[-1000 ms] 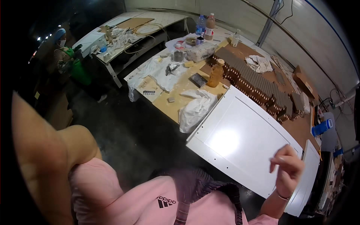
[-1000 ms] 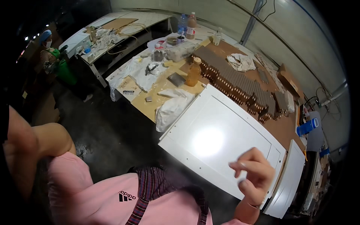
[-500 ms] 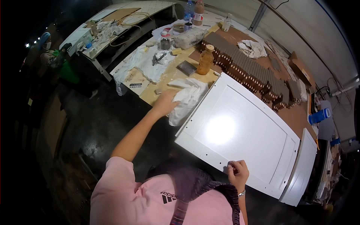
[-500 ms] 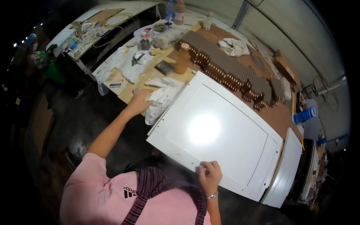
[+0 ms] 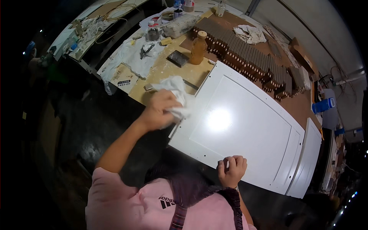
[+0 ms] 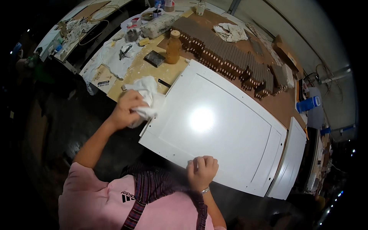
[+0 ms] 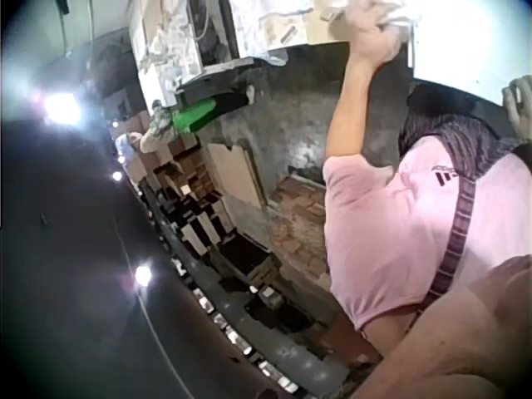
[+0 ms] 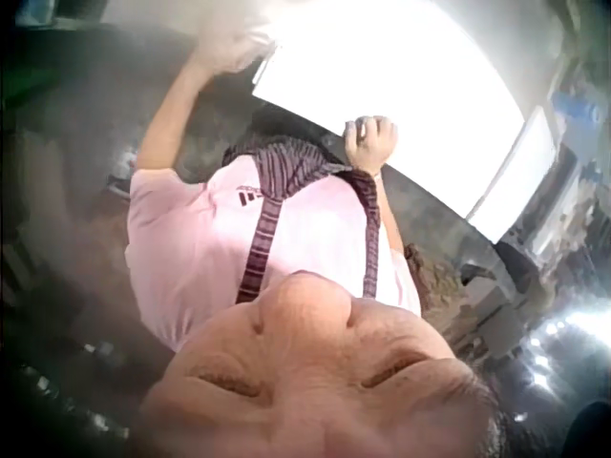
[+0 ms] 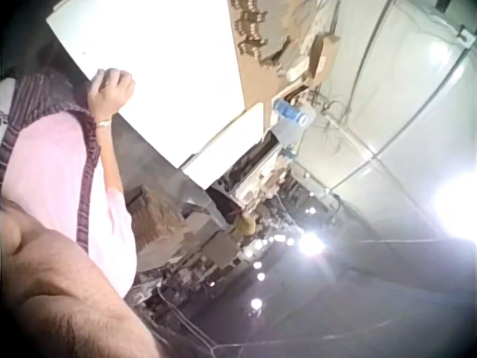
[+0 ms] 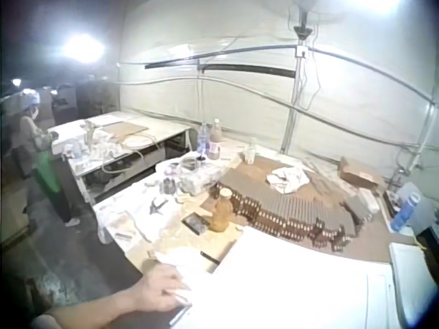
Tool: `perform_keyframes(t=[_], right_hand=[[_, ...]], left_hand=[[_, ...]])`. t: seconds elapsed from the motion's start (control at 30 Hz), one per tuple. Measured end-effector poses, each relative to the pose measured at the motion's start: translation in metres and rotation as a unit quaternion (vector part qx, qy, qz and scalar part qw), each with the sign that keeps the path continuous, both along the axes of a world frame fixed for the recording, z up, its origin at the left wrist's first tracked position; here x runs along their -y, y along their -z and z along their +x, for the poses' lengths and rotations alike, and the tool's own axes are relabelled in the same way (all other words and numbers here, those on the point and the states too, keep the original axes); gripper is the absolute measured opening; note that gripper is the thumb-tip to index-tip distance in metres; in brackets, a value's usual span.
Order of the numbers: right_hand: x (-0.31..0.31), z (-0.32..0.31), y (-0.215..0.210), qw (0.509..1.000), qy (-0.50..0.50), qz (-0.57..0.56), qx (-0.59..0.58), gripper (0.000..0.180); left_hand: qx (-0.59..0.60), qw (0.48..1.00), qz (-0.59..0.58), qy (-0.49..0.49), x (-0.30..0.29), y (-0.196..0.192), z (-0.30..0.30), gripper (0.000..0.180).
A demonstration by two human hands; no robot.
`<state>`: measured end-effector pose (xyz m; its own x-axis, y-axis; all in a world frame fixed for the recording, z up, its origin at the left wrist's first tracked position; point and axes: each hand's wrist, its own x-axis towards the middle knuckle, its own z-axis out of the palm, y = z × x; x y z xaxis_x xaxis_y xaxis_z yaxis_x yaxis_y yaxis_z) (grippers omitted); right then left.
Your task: The person sands the surface and edges of a white wood panel with a sanding block, wipes it with a cloth, and applies a substance to small holes on the edge using a spatula.
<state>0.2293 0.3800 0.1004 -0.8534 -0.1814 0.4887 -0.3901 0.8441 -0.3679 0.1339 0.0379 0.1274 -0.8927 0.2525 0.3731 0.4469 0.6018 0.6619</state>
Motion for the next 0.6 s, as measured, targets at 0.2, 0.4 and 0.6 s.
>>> perform_keyframes(t=[0.2,0.4,0.6], right_hand=[[0.021,-0.012,0.009,0.995,0.081,0.014,0.047,0.024],[0.035,-0.014,0.015,0.979,0.199,0.037,0.024,0.025],[0.047,-0.023,0.011,0.970,0.239,0.031,0.026,0.026]], left_hand=[[-0.022,0.989,0.040,0.139,-0.034,0.080,-0.091,0.026],[-0.058,0.989,0.014,0.133,-0.039,0.061,-0.152,0.023],[0.225,0.925,0.262,0.156,0.074,0.122,-0.027,0.020]])
